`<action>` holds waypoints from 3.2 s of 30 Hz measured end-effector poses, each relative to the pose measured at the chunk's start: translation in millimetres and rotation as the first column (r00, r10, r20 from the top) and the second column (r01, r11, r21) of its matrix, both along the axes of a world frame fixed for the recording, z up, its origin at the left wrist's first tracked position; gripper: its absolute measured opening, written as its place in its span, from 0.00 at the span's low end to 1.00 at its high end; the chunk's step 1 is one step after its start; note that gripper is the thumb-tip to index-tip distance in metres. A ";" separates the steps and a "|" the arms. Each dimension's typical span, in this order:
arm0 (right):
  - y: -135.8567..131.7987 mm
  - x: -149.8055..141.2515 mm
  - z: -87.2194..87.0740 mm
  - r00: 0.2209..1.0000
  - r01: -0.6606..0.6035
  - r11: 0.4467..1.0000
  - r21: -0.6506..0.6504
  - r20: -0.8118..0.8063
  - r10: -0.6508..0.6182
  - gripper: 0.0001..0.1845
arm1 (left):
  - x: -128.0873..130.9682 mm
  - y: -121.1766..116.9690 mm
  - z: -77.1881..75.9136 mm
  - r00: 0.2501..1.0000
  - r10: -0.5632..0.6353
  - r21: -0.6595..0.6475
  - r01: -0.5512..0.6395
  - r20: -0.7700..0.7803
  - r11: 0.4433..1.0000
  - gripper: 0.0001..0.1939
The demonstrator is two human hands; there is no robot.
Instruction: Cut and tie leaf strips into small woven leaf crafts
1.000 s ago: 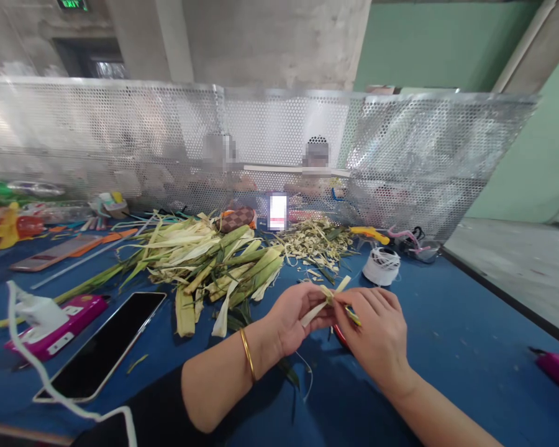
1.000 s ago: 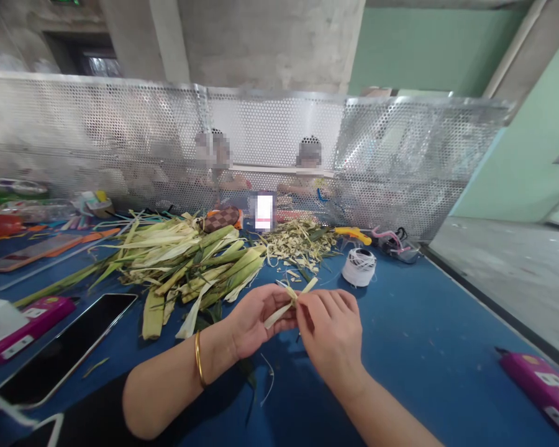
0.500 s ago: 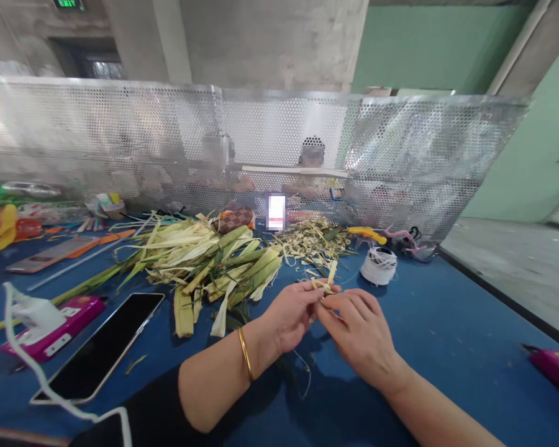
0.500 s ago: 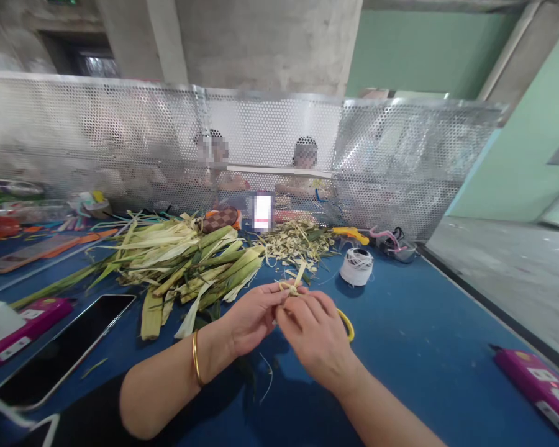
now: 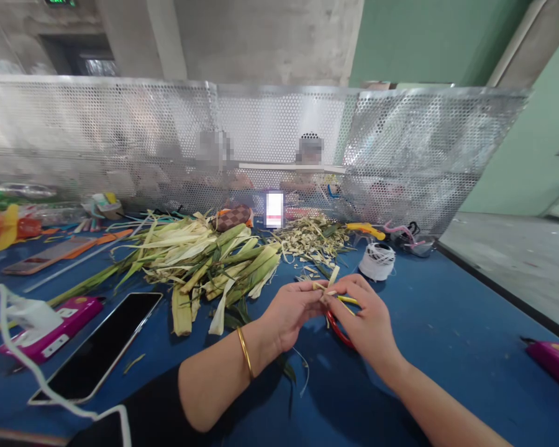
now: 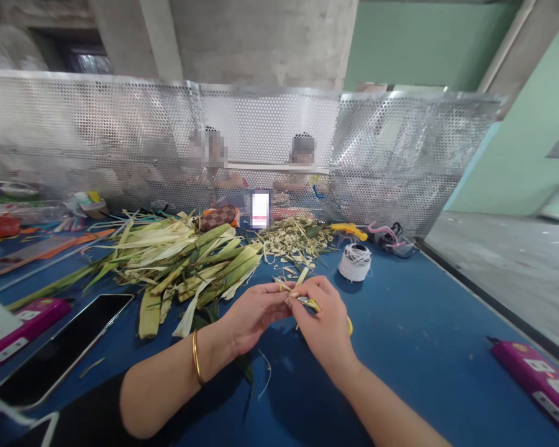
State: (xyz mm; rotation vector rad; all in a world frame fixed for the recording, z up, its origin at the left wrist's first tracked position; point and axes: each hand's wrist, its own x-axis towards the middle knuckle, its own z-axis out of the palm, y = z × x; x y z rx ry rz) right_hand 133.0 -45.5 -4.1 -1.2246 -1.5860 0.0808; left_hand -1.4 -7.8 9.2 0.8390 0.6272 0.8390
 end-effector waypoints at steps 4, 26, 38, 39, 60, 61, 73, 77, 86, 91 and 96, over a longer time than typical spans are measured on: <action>4.0 2.7 -3.5 0.951 -0.003 0.984 -0.178 -0.305 -0.053 0.06 | 1.2 -2.8 4.0 0.999 0.030 0.014 -0.030 -0.012 0.999 0.12; -5.5 -3.4 7.4 0.927 -0.219 0.956 -0.196 -0.346 0.142 0.10 | -1.4 5.6 4.0 0.958 0.207 0.086 -0.194 -0.198 0.977 0.11; -1.4 9.3 2.3 0.943 -0.233 0.972 0.031 0.251 0.218 0.13 | -2.2 0.0 6.4 0.952 0.184 0.077 -0.170 -0.244 0.982 0.16; -1.4 9.6 3.3 0.945 -0.213 0.976 0.040 0.261 0.195 0.13 | -1.3 -1.1 5.9 0.952 0.179 0.082 -0.163 -0.248 0.983 0.16; 14.8 18.9 -3.0 0.983 -0.026 0.945 -0.327 -0.182 -0.036 0.11 | 2.4 -6.5 2.0 0.939 0.079 0.109 -0.045 -0.335 0.993 0.13; 13.8 19.8 -2.0 0.983 -0.002 0.958 -0.288 -0.177 -0.051 0.10 | 2.1 -5.3 1.9 0.942 0.096 0.096 -0.068 -0.321 0.993 0.13; 5.5 15.2 -0.1 0.915 0.055 0.998 0.038 0.397 -0.065 0.06 | -1.6 0.2 1.0 0.969 0.135 0.028 -0.132 -0.206 0.991 0.11; 7.1 14.4 -0.7 0.970 0.025 0.996 -0.085 0.244 -0.003 0.06 | -0.2 -0.4 -0.5 0.959 0.171 0.093 -0.154 -0.224 0.984 0.13; 6.7 15.1 0.7 0.996 -0.071 0.972 -0.226 0.035 0.081 0.08 | 1.9 -1.0 1.2 0.935 0.218 0.233 -0.154 -0.279 0.960 0.09; -2.1 5.1 1.0 0.935 0.014 0.999 -0.049 0.354 0.004 0.09 | 4.0 -2.6 -2.5 0.950 0.210 0.194 -0.167 -0.230 0.967 0.12; 1.1 15.0 5.9 0.977 0.091 0.993 -0.072 0.200 -0.075 0.08 | 4.8 -2.9 -1.0 0.956 0.203 0.151 -0.174 -0.210 0.973 0.12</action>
